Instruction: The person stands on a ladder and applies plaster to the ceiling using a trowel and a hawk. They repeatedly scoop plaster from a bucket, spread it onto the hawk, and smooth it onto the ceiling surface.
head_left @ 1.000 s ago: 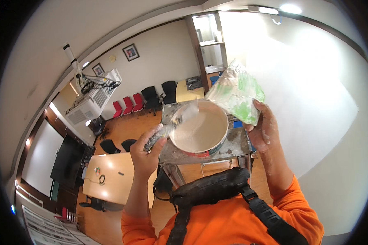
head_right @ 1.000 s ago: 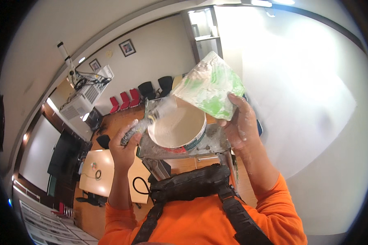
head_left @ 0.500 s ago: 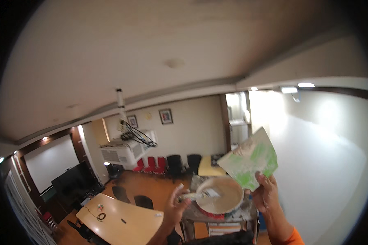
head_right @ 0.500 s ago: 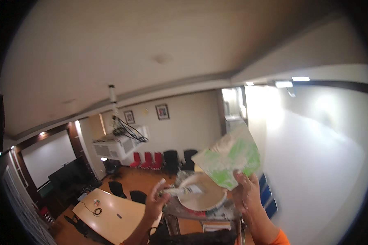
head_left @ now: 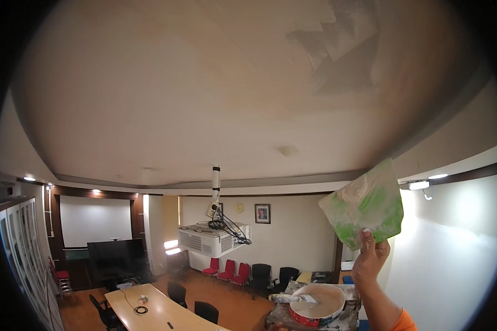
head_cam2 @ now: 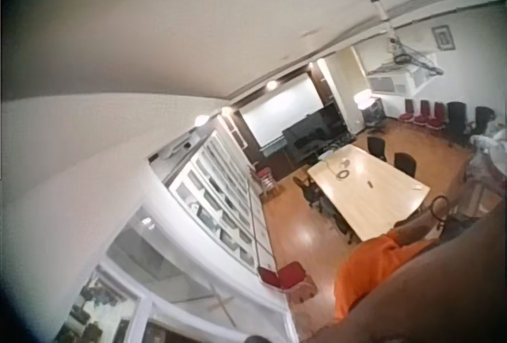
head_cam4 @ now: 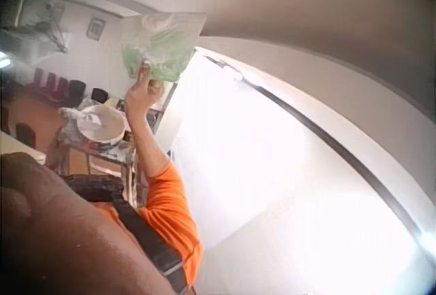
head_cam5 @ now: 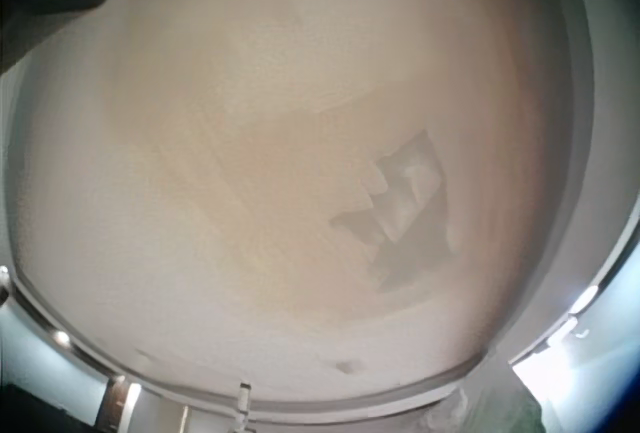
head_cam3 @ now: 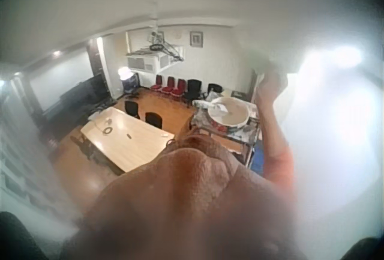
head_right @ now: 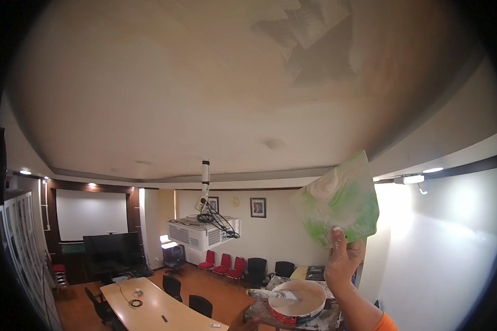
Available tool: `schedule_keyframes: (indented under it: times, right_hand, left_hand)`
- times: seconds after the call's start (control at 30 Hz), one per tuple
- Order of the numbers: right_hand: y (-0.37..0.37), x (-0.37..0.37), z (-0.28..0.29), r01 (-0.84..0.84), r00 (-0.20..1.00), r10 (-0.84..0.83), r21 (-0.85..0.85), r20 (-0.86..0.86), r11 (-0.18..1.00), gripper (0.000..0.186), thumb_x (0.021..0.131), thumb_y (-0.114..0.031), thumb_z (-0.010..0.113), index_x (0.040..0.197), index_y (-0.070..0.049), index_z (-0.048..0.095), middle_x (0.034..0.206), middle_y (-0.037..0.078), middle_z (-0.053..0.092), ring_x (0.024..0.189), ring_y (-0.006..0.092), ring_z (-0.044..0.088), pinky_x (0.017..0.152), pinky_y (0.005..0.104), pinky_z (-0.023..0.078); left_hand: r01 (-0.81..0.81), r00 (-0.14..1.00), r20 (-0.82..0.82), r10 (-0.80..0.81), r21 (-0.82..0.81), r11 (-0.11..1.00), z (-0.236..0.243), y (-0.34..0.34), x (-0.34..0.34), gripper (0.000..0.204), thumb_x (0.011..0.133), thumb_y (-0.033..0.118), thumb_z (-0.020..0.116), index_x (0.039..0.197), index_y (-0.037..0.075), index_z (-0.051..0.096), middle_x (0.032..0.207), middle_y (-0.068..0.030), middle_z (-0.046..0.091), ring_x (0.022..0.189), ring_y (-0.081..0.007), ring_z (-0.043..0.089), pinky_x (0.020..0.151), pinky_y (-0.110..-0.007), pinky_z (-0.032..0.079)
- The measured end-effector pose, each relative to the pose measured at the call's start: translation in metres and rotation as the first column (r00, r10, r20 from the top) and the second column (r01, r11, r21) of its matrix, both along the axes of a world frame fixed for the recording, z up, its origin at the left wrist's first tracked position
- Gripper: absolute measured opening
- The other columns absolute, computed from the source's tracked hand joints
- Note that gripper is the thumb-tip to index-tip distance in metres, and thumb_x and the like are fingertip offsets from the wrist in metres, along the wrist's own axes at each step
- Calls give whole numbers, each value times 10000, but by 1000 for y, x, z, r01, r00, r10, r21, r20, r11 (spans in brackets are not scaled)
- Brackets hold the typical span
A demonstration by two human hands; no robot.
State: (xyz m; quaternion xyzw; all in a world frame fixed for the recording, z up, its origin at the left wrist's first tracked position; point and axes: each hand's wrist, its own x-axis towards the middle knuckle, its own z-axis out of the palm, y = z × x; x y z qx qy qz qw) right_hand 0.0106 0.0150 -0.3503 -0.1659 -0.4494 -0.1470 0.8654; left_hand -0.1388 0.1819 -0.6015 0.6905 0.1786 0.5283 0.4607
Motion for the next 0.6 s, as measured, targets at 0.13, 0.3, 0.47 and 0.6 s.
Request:
schedule_keyframes:
  times: [0.13,0.3,0.47,0.6]
  right_hand:
    - [2,-37,43,57,982,-83,148,171,987,51,928,-29,579,948,11,603,914,24,632,840,82,575,761,242,484]
    - [-8,-97,132,658,593,-803,542,57,524,107,891,24,573,995,30,596,974,142,602,894,231,576,771,319,464]
    - [-16,-191,202,685,627,-774,532,-83,498,573,726,102,595,1288,-6,561,1117,180,515,951,316,561,784,351,482]
    - [11,-250,273,708,652,-723,523,-227,474,848,666,73,627,1458,-101,379,1187,158,466,971,298,575,689,347,529]
  left_hand:
    - [-53,998,-36,54,21,998,-13,-3,1,516,947,313,563,1363,29,449,1320,-158,517,1180,-290,515,983,-390,404]
    - [-72,995,-62,75,39,997,-19,-7,3,517,942,315,570,1356,29,453,1305,-159,524,1168,-292,522,974,-390,409]
    - [-66,994,-79,70,55,996,-22,-10,1,518,937,318,576,1350,28,458,1290,-159,531,1156,-293,529,964,-390,413]
    - [-79,992,-94,84,59,995,-26,-9,-7,519,933,320,581,1344,27,462,1278,-159,537,1147,-295,534,957,-389,417]
